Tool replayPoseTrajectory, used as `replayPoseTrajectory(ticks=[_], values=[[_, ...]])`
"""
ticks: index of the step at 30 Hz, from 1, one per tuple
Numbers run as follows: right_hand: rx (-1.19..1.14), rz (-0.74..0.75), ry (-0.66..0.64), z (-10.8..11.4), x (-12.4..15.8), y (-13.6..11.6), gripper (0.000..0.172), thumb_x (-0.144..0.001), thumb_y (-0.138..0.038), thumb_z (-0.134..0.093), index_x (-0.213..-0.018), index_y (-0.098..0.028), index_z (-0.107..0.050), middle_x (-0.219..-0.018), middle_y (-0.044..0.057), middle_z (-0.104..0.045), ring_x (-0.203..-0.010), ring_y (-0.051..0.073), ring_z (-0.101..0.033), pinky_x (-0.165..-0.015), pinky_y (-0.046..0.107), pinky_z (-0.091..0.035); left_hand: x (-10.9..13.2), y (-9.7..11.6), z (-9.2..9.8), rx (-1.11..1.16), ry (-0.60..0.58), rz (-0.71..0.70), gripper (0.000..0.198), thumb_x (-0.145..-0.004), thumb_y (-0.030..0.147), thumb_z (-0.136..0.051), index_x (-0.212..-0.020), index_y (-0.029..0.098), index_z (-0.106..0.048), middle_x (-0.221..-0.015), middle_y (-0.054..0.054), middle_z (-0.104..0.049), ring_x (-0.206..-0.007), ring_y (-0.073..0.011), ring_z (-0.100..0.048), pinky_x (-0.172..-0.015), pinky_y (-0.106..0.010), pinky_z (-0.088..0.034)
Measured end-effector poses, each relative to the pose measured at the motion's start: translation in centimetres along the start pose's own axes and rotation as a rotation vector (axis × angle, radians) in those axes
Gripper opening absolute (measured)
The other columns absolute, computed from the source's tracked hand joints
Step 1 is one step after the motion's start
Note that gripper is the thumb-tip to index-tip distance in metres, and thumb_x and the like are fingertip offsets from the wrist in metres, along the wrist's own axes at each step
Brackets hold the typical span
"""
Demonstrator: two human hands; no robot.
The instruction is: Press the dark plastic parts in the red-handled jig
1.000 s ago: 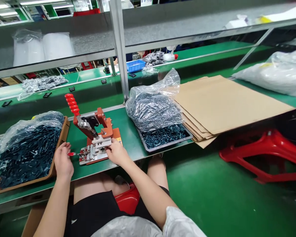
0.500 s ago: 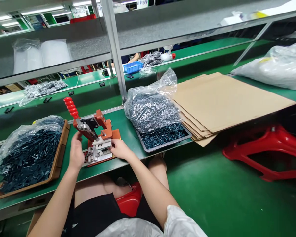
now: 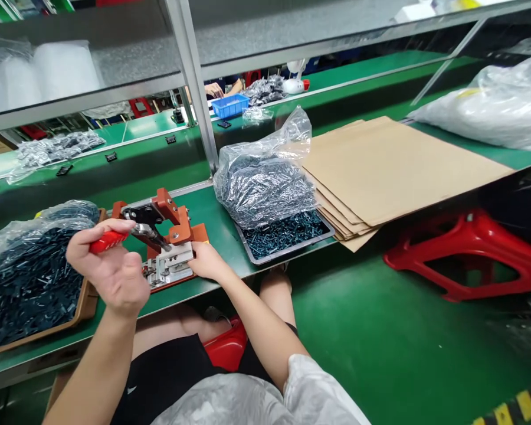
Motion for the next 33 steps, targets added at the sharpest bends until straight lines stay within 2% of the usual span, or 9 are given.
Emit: replayPoseTrajectory(ticks=[7, 14, 20, 23, 26, 28, 29, 31, 33], values=[[0.054, -0.020, 0.025, -0.3, 0.0, 0.2, 0.041, -0.075, -0.002, -0.056, -0.107, -0.020, -0.075, -0.111, 0.006, -0.079, -0.103, 0.024, -0.073, -0.090, 0.029, -0.054, -1.0, -1.3, -0.2, -0.101, -0.042, -0.146, 0.020, -0.102, 0.034, -0.046, -0.121, 0.027, -0.047, -0.090, 0.000, -0.056, -0.077, -0.0155, -0.060, -0.096, -0.048, -0.051], [0.062, -0.052, 0.036, -0.3, 0.0, 0.8, 0.039, -0.072, -0.002, -0.056, -0.102, -0.020, -0.075, -0.110, 0.005, -0.079, -0.101, 0.024, -0.072, -0.089, 0.029, -0.054, -0.2, -1.0, 0.3, -0.046, -0.032, -0.104, 0.024, -0.101, 0.044, -0.046, -0.118, 0.026, -0.049, -0.095, -0.004, -0.059, -0.087, -0.0190, -0.064, -0.085, -0.041, -0.054], [0.126, -0.076, 0.036, -0.3, 0.1, 0.9, 0.029, -0.080, -0.008, -0.057, -0.101, -0.020, -0.073, -0.105, 0.006, -0.078, -0.099, 0.024, -0.071, -0.086, 0.029, -0.053, -6.3, -4.8, -1.0, 0.102, -0.173, 0.164, 0.035, -0.105, 0.050, -0.038, -0.123, 0.023, -0.049, -0.077, 0.001, -0.060, -0.061, -0.0124, -0.058, -0.067, -0.030, -0.050], [0.176, -0.061, 0.068, -0.5, 0.4, 0.8, 0.026, -0.085, -0.010, -0.055, -0.101, -0.020, -0.072, -0.101, 0.007, -0.077, -0.096, 0.023, -0.070, -0.085, 0.029, -0.052, -7.2, -5.7, -0.9, 0.067, -0.117, 0.207, 0.042, -0.105, 0.054, -0.033, -0.125, 0.022, -0.050, -0.086, -0.003, -0.065, -0.074, -0.0150, -0.064, -0.076, -0.032, -0.052], [0.197, 0.061, 0.121, -0.6, 1.0, 0.4, 0.029, -0.086, -0.010, -0.053, -0.107, -0.019, -0.071, -0.110, 0.009, -0.072, -0.102, 0.022, -0.066, -0.093, 0.032, -0.051, -3.2, -5.4, 1.9, -0.165, 0.092, 0.126, 0.043, -0.104, 0.051, -0.040, -0.134, 0.021, -0.049, -0.116, -0.010, -0.063, -0.105, -0.0207, -0.064, -0.097, -0.040, -0.050], [0.198, 0.141, 0.138, -0.8, 1.3, 0.0, 0.031, -0.088, -0.010, -0.053, -0.112, -0.018, -0.070, -0.117, 0.010, -0.068, -0.109, 0.022, -0.063, -0.099, 0.034, -0.049, 1.2, -6.2, 4.1, -0.332, 0.115, 0.116, 0.044, -0.100, 0.047, -0.048, -0.134, 0.019, -0.050, -0.121, -0.011, -0.061, -0.116, -0.0247, -0.060, -0.105, -0.045, -0.046], [0.204, 0.160, 0.131, -0.9, 1.4, -0.2, 0.031, -0.088, -0.012, -0.054, -0.113, -0.019, -0.070, -0.119, 0.010, -0.067, -0.112, 0.022, -0.062, -0.101, 0.034, -0.049, 3.5, -7.2, 4.9, -0.416, 0.057, 0.160, 0.043, -0.096, 0.044, -0.054, -0.130, 0.018, -0.054, -0.119, -0.012, -0.062, -0.116, -0.0270, -0.059, -0.106, -0.047, -0.046], [0.239, 0.151, 0.102, -1.3, 1.5, -0.3, 0.030, -0.090, -0.015, -0.056, -0.115, -0.021, -0.070, -0.122, 0.009, -0.065, -0.115, 0.023, -0.061, -0.102, 0.034, -0.049, 7.9, -10.3, 5.8, -0.522, -0.186, 0.330, 0.041, -0.089, 0.043, -0.062, -0.120, 0.017, -0.062, -0.116, -0.014, -0.067, -0.114, -0.0315, -0.060, -0.104, -0.050, -0.046], [0.298, 0.106, 0.090, -1.6, 1.5, -0.5, 0.032, -0.090, -0.017, -0.057, -0.119, -0.022, -0.069, -0.126, 0.009, -0.063, -0.116, 0.024, -0.061, -0.102, 0.035, -0.049, 11.7, -13.2, 6.2, -0.512, -0.387, 0.526, 0.035, -0.089, 0.044, -0.059, -0.112, 0.018, -0.067, -0.115, -0.015, -0.070, -0.112, -0.0330, -0.062, -0.103, -0.051, -0.046]])
Point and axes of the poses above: each hand's wrist, its own x-axis away from the middle knuckle, its own z-axis out of the back of the hand, y = z × x, the point moved 6 cm from there along -x, towards the middle knuckle
